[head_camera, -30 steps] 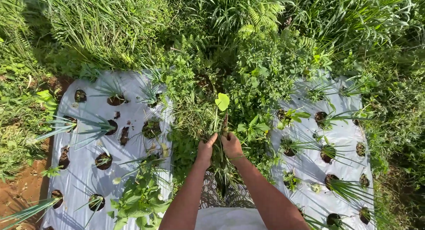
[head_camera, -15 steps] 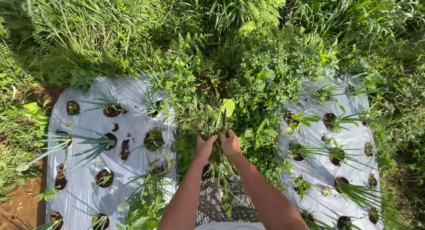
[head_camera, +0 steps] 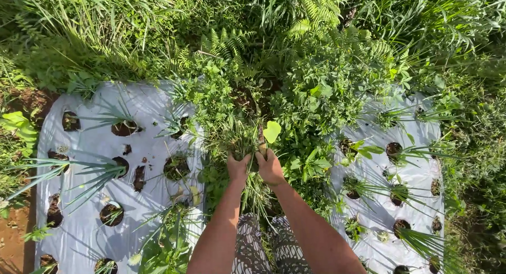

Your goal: The person kneels in a garden bed and pulls weeds by hand from the soil between rows of crops covered with plastic mulch. They gather the removed weeds into a bundle and continue clearing the area.

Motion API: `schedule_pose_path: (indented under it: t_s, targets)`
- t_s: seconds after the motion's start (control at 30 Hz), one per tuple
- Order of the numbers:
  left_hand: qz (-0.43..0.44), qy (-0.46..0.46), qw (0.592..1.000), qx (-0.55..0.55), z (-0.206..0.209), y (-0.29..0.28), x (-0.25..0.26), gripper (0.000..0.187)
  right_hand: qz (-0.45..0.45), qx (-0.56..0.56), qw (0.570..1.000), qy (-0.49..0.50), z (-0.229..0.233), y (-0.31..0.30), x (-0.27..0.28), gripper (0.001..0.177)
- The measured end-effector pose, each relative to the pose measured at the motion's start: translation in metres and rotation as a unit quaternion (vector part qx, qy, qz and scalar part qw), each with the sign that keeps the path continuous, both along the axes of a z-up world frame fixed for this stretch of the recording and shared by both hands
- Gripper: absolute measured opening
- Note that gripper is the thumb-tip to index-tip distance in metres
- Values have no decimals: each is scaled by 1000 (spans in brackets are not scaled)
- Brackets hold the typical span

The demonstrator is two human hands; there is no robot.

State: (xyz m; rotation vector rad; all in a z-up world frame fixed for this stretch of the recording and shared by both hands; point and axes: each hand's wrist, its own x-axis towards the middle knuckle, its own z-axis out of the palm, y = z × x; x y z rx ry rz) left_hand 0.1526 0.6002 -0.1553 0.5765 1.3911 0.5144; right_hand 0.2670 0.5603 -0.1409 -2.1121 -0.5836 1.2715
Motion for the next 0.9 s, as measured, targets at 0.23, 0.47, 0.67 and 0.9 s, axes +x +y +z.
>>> schedule_pose_path:
  t_s: [0.23, 0.47, 0.67, 0.9]
  targets:
    - [-48, 79, 995, -23, 21, 28, -3, 87, 4, 5, 1000, -10, 5, 17, 5, 27]
    - [-29, 88, 995, -35, 73, 50, 3, 97, 54, 25, 992, -107, 12, 32, 5, 24]
    - [30, 81, 996, 3, 81, 53, 11, 78, 50, 63, 993, -92, 39, 40, 4, 25]
    - [-51, 52, 997, 23, 79, 14, 9, 60, 51, 47, 996, -60, 4, 20, 5, 22]
